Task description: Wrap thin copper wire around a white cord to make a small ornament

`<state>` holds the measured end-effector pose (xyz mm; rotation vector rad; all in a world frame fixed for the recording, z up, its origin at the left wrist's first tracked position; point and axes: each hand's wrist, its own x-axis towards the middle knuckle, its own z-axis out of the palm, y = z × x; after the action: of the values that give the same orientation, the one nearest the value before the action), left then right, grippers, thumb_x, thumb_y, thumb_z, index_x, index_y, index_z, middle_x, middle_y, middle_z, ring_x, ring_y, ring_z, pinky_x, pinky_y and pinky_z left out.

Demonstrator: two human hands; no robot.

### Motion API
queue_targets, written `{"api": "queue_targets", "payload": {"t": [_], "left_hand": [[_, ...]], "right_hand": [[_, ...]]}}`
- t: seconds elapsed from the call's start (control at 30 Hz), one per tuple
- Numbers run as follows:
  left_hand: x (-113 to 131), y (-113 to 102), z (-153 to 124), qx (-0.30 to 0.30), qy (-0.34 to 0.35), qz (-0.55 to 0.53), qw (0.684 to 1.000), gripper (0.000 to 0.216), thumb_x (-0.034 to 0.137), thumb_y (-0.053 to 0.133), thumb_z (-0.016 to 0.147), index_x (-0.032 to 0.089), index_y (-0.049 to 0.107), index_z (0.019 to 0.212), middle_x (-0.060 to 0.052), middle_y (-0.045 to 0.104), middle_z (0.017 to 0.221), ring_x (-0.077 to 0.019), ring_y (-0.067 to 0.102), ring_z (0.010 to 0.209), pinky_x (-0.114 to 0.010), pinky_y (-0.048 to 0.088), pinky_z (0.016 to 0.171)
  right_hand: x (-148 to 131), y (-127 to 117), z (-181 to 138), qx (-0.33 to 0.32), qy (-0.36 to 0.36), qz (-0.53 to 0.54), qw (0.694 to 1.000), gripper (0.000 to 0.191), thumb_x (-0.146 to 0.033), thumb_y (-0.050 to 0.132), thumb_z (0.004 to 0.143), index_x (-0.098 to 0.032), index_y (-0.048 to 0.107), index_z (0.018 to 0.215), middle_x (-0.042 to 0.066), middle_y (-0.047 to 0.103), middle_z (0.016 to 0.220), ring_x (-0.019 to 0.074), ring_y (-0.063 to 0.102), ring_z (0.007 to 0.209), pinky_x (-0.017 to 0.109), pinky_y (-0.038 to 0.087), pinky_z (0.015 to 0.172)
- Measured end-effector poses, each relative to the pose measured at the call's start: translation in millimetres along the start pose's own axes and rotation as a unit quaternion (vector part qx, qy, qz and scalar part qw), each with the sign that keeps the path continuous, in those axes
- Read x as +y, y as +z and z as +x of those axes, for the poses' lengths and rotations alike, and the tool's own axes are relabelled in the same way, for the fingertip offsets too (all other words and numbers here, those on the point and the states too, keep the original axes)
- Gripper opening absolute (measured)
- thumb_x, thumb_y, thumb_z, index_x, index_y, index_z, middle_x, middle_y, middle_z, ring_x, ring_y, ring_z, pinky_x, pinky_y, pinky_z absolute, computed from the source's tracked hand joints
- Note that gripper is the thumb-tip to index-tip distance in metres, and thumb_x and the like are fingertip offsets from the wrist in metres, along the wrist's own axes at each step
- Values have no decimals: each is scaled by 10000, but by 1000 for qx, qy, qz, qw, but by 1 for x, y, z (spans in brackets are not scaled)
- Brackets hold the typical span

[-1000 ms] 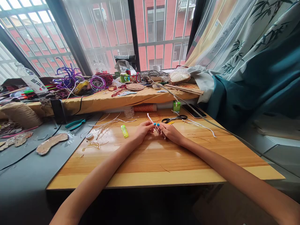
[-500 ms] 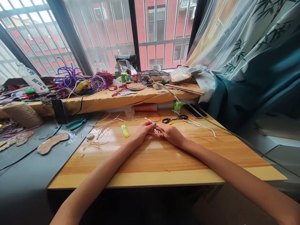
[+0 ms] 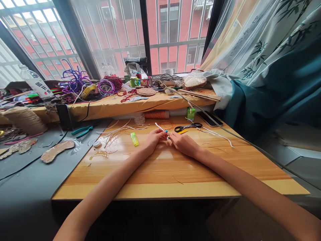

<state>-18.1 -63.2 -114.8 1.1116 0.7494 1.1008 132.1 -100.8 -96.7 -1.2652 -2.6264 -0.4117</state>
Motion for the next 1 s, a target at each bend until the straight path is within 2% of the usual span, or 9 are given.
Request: {"api": "queue_targets", "payload": {"t": [0.1, 0.17, 0.3, 0.4, 0.57, 0.8, 1.0], "left_hand": [[-1, -1, 1, -2, 14, 1, 1000, 230, 266, 670, 566, 106, 547, 675, 13, 562, 580, -53, 487, 523, -212, 399, 576], [-1, -1, 1, -3, 12, -5, 1000, 234, 266, 672, 567, 102, 554, 685, 8, 570, 589, -56, 491, 524, -217, 399, 577], [1, 0, 1, -38, 4, -7, 999, 294, 261, 665, 577, 98, 596, 812, -14, 602, 657, -69, 513, 563, -238, 411, 622], [2, 2, -1, -43, 12, 19, 999, 275, 260, 659, 583, 90, 614, 794, -20, 604, 677, -66, 510, 574, -239, 416, 641], [0, 1, 1, 1, 12, 76, 997, 224, 267, 651, 584, 86, 597, 705, -16, 588, 623, -70, 509, 546, -228, 415, 590], [1, 1, 0, 18, -14, 97, 995, 178, 243, 632, 603, 93, 560, 667, -7, 571, 595, -73, 517, 521, -228, 418, 558], [0, 1, 1, 11, 4, 106, 994, 193, 260, 624, 603, 102, 515, 619, 3, 560, 552, -61, 488, 483, -205, 396, 515]], "right_hand": [[2, 3, 0, 1, 19, 26, 999, 255, -156, 318, 818, -96, 492, 994, 108, 546, 910, 148, 516, 714, 231, 341, 552], [4, 7, 1, 17, 41, 85, 995, 231, -139, 321, 811, -109, 503, 950, 96, 550, 880, 140, 509, 717, 227, 345, 578], [6, 10, 4, 52, 65, 249, 965, 226, -143, 283, 831, -129, 507, 797, 58, 556, 760, 116, 486, 681, 219, 354, 628], [6, 8, 5, 48, 77, 312, 946, 233, -160, 287, 833, -142, 485, 711, 35, 533, 673, 105, 457, 607, 219, 346, 598], [5, 7, 5, 50, 84, 341, 935, 221, -161, 296, 821, -154, 456, 669, 20, 504, 640, 98, 434, 581, 217, 329, 579], [5, 9, 5, 49, 102, 376, 920, 211, -184, 306, 815, -161, 447, 660, -11, 470, 586, 82, 411, 532, 206, 312, 552], [2, 8, 6, 23, 111, 402, 908, 196, -194, 320, 805, -160, 487, 707, -31, 466, 558, 67, 385, 476, 199, 300, 520]]}}
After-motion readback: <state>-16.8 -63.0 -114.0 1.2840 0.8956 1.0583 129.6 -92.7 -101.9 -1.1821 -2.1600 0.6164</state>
